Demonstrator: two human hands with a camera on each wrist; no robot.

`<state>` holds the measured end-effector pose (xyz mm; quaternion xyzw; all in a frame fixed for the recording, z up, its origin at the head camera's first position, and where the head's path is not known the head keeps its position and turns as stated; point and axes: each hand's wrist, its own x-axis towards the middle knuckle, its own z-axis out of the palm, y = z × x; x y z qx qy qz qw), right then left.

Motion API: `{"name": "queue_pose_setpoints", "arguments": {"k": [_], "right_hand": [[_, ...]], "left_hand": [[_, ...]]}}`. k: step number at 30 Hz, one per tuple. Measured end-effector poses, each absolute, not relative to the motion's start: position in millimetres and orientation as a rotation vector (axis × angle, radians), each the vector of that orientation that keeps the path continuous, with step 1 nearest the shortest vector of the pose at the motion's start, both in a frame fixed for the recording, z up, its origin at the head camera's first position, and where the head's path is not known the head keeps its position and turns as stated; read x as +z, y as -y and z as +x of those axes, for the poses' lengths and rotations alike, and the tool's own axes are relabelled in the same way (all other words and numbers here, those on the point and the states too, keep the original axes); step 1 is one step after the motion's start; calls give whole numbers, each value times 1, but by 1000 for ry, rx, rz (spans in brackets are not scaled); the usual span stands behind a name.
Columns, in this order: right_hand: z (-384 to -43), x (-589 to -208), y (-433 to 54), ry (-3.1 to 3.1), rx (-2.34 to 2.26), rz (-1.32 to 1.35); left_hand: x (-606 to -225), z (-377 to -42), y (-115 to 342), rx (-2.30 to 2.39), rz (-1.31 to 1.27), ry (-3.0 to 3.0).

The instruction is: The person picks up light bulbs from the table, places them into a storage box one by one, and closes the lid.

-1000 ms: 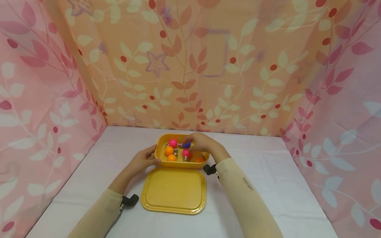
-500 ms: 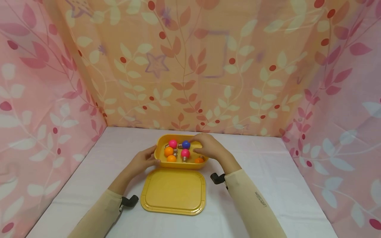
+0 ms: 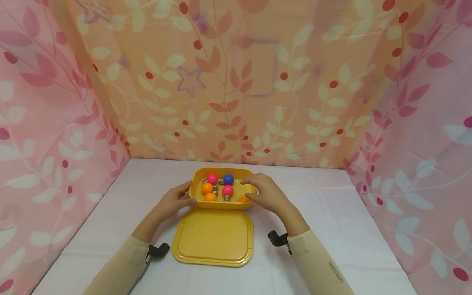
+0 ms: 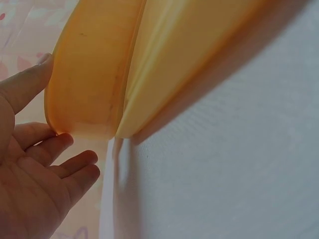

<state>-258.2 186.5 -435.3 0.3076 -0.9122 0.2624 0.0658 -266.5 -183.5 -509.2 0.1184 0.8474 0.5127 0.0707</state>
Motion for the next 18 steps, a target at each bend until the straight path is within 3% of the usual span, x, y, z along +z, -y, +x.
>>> {"name": "queue_pose_setpoints", "arguments": {"k": [18], "right_hand": [[-214, -460, -215, 2647, 887, 835]], "left_hand": [[-501, -260, 183, 1322, 338, -2694]]}}
